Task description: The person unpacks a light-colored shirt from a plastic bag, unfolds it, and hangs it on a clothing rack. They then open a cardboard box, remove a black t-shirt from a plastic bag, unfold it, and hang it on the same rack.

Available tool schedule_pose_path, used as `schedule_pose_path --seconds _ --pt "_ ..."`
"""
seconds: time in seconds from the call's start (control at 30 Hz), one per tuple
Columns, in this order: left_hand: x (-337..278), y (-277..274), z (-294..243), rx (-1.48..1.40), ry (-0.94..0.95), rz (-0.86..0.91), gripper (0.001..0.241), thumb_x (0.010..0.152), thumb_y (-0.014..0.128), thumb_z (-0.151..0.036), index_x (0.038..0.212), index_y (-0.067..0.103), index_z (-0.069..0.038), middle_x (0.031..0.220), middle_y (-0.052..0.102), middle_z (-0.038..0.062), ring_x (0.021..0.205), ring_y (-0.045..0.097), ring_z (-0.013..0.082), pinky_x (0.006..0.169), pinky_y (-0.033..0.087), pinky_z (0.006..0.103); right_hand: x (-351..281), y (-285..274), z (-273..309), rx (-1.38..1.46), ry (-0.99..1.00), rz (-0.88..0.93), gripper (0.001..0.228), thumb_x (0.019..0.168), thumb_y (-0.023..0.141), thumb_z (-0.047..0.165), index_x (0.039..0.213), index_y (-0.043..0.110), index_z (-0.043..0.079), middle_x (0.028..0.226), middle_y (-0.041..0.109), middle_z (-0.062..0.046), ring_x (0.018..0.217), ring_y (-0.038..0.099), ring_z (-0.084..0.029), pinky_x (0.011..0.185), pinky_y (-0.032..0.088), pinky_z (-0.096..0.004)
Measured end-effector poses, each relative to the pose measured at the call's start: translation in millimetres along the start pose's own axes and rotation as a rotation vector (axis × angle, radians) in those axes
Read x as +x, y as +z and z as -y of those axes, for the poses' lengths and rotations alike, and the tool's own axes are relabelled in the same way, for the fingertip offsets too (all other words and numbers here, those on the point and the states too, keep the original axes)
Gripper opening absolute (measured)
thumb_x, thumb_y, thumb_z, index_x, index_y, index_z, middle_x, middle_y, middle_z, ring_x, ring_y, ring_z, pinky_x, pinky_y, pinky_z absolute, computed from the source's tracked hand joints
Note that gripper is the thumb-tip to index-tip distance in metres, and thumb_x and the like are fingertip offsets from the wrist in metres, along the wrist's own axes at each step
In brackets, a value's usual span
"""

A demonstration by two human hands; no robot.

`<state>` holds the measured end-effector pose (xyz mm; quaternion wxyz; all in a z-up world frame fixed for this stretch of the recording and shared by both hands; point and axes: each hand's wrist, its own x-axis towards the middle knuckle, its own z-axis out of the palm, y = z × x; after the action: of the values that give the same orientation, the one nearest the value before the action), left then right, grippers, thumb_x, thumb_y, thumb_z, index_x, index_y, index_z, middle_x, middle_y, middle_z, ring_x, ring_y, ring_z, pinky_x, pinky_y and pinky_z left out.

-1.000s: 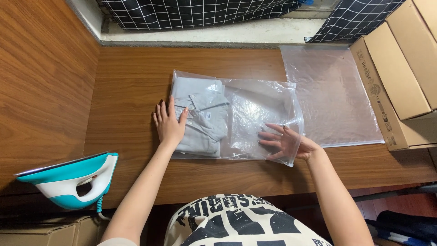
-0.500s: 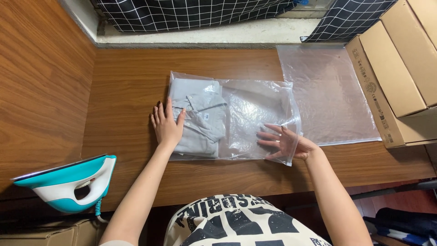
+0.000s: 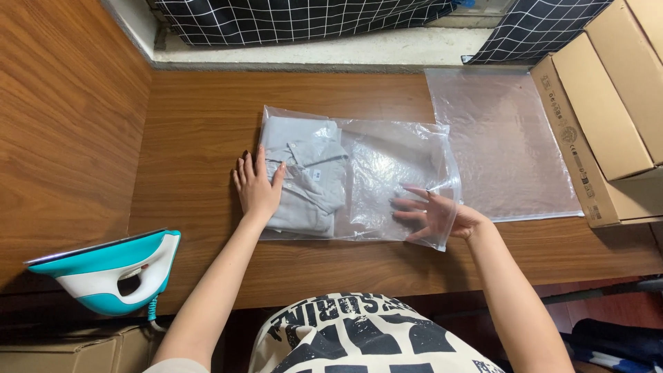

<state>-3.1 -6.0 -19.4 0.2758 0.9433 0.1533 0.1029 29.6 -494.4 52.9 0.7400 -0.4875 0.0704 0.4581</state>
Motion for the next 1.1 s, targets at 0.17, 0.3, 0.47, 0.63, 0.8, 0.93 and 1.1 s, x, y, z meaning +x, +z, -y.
schedule_pose_path --seconds 0.17,0.3,0.47,0.63,0.8,0.93,1.1 --pt "-1.0 -3.9 -1.2 -0.022 0.006 0.014 0.087 0.12 0.044 -0.076 0.186 0.032 -0.02 0.182 0.038 0.034 0.175 0.024 0.0538 0.141 0.013 0.0705 -5.7 19.3 30.0 0.083 -0.055 0.487 0.107 0.108 0.093 0.046 0.188 0.027 0.018 0.186 0.026 -0.036 0.164 0.035 -0.065 0.107 0.041 -0.098" --pt "0.1 -1.8 1.6 -0.023 0.011 0.019 0.087 0.12 0.046 -0.075 0.186 0.032 -0.02 0.182 0.038 0.034 0.175 0.024 0.054 0.141 0.014 0.0706 5.5 41.5 55.2 -0.004 0.034 0.651 0.105 0.113 0.09 0.038 0.188 0.019 0.023 0.189 0.026 -0.031 0.166 0.041 -0.057 0.11 0.047 -0.092" --pt "0.4 -5.6 2.5 -0.058 0.007 0.036 0.088 0.119 0.047 -0.076 0.187 0.032 -0.021 0.182 0.037 0.033 0.175 0.023 0.054 0.141 0.014 0.0708 49.9 45.7 62.5 -0.158 0.034 0.634 0.097 0.113 0.081 0.031 0.186 0.019 0.017 0.186 0.034 -0.027 0.165 0.045 -0.05 0.114 0.056 -0.077" --pt "2.9 -10.0 2.1 -0.11 -0.022 0.048 0.089 0.118 0.049 -0.078 0.185 0.037 -0.021 0.182 0.039 0.032 0.175 0.026 0.053 0.141 0.015 0.0705 89.8 86.5 58.8 -0.123 0.082 0.121 0.078 0.105 0.067 0.015 0.178 0.041 0.008 0.17 0.061 -0.025 0.161 0.056 -0.041 0.127 0.048 -0.071" --pt "11.2 -18.2 0.7 -0.34 -0.162 0.01 0.075 0.121 0.047 -0.073 0.174 0.055 -0.021 0.165 0.061 0.023 0.16 0.055 0.0435 0.134 0.042 0.0587 153.5 75.0 28.3 -0.064 0.129 0.004 0.07 0.115 0.065 0.017 0.176 0.034 0.005 0.165 0.066 -0.022 0.157 0.062 -0.039 0.13 0.049 -0.067" --pt "39.5 11.2 40.8 -0.523 -0.368 -0.029 0.067 0.127 0.043 -0.063 0.153 0.072 -0.008 0.151 0.075 0.022 0.146 0.067 0.0449 0.125 0.052 0.058 177.2 72.1 22.0 -0.059 0.143 -0.043 0.073 0.114 0.069 0.018 0.178 0.036 0.002 0.157 0.07 -0.021 0.149 0.068 -0.037 0.127 0.052 -0.064" --pt "58.6 50.1 87.4 -0.397 -0.448 0.049 0.047 0.115 0.069 -0.066 0.124 0.09 -0.026 0.115 0.089 -0.001 0.116 0.083 0.0255 0.093 0.067 0.0428 230.5 53.4 -2.9 -0.187 0.172 -0.068 0.024 0.098 0.084 0.016 0.121 0.081 0.011 0.098 0.077 0.001 0.093 0.078 -0.014 0.082 0.068 -0.033"
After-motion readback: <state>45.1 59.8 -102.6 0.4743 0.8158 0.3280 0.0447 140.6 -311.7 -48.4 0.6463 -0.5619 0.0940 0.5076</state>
